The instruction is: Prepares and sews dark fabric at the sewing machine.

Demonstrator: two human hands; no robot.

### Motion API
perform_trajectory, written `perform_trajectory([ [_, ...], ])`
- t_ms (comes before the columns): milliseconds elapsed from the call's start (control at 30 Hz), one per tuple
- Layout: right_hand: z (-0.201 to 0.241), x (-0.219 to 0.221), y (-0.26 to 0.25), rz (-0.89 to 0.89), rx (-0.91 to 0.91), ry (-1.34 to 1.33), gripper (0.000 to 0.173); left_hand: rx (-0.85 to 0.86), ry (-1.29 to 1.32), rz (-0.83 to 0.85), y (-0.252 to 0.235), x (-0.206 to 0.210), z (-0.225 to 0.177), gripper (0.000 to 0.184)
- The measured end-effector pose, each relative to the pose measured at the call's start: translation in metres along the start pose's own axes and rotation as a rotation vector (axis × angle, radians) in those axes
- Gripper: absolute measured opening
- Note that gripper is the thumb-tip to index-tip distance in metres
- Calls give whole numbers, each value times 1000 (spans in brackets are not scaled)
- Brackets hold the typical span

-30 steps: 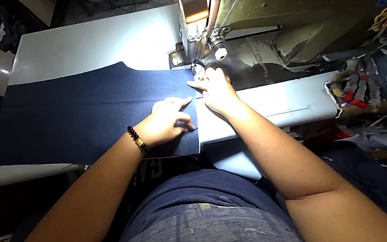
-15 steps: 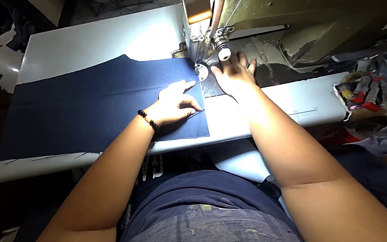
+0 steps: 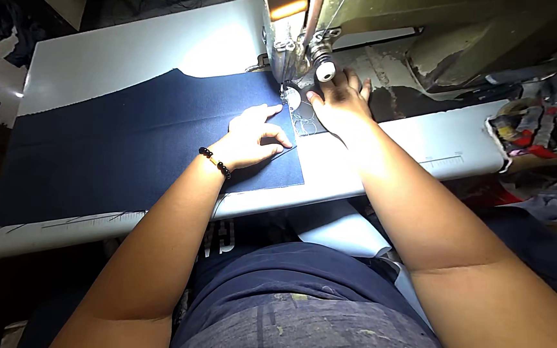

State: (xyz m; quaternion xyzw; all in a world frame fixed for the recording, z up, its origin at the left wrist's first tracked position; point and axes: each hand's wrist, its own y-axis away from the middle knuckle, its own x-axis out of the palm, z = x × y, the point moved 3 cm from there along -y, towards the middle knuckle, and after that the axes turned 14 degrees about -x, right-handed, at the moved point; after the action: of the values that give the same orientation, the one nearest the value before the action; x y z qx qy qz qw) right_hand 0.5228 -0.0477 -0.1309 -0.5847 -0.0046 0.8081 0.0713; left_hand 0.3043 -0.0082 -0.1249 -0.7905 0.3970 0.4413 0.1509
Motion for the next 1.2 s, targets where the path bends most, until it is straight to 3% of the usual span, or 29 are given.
perform_trajectory([
  [100, 3, -2, 6, -164, -122, -76, 41, 13, -23, -11, -10, -5, 3, 23],
  [167, 12, -4, 13, -259, -295, -187, 27, 34, -43, -41, -18, -9, 6, 26],
  [267, 25, 1, 25, -236, -618, -352, 24, 16, -117, -85, -18, -11, 1, 27],
  [333, 27, 3, 28, -180, -696, -338, 29, -16, -240, -182, -3, -5, -14, 30],
  [500, 25, 2, 26, -152, -662, -325, 33, -100, -234, -243, 19, 20, -18, 40],
  [800, 22, 3, 19, -106, -451, -228, 39, -49, -205, -298, -37, -12, 14, 43],
  [1000, 22, 2, 19, -188, -456, -223, 34, -79, -302, -294, -73, -36, 30, 45],
  [1200, 20, 4, 19, -189, -461, -224, 34, -96, -373, -282, -75, -37, 30, 50],
])
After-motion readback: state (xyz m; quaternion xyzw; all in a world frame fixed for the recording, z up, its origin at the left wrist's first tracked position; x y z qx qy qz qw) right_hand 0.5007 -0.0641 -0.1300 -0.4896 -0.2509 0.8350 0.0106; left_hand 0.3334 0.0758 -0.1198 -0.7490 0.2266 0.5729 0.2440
